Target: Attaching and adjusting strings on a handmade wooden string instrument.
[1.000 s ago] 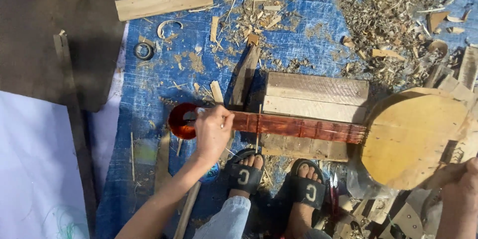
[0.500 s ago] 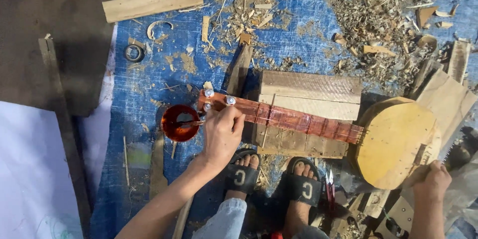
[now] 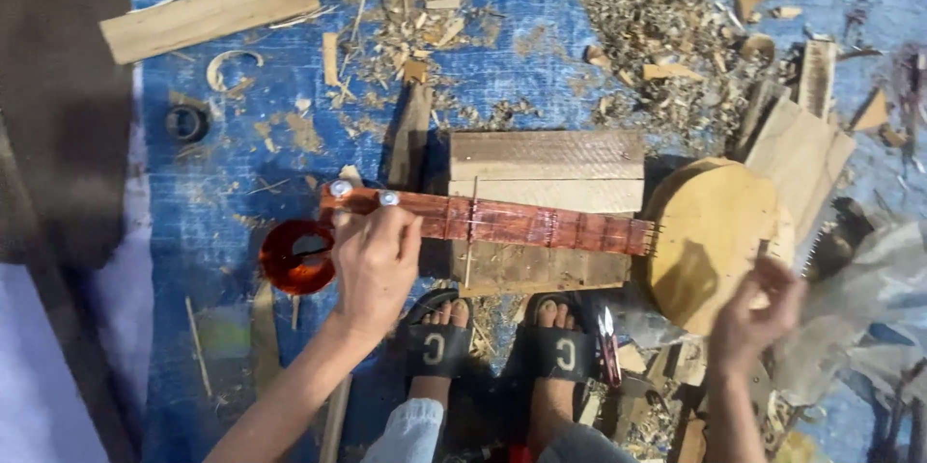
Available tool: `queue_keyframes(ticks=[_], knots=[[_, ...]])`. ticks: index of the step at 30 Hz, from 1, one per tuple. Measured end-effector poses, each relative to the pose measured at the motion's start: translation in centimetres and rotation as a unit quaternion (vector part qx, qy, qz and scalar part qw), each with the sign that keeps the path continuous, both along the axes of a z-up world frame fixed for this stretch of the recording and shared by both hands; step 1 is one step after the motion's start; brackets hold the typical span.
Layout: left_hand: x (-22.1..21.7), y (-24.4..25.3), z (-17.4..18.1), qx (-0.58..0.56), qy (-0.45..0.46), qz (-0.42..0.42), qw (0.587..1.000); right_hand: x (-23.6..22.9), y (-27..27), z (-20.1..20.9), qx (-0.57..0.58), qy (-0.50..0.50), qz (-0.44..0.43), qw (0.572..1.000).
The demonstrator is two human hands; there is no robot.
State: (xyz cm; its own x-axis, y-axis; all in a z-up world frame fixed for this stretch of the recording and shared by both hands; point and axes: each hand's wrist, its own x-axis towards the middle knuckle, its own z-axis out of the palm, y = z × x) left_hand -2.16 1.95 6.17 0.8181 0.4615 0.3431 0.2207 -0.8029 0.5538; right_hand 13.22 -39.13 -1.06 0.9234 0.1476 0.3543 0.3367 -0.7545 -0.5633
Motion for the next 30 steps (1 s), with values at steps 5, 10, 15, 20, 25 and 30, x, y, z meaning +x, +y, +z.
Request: queue_keyframes(ticks=[5,10,15,20,25,30], knots=[[0.5,0.0,0.6,0.017,0.001,0.006,1.0,-2.5,1.5,-1.0,-0.06,0.035,0.005,0.998],[0.6,0.2,0.6,0.02,0.013,0.001,1.0,-3.9,1.5,-3.4,-0.119,0.035,0.029,0.992],[0.5,1.0,-1.7,0.065,-0.008,0.001,0.998,-3.9,4.1,-1.1,-0.18,0.068,0.012,0.981],[0.4,1.1,-2.4,0.069,0.004,-0.003,0.998,-2.6,2.0,-5.7,-0.244,0.007,0.027,0.969],[0.3,1.3,-2.7,0.085,0.011,-0.004,0.996,-2.3,2.1,-6.1,-0.288,-0.024,0.033,0.957],[0.5,1.2,-2.4,0.101,0.017,-0.01,0.995,-2.3,1.7,-6.6,-0.275,-0.037,0.046,0.96]])
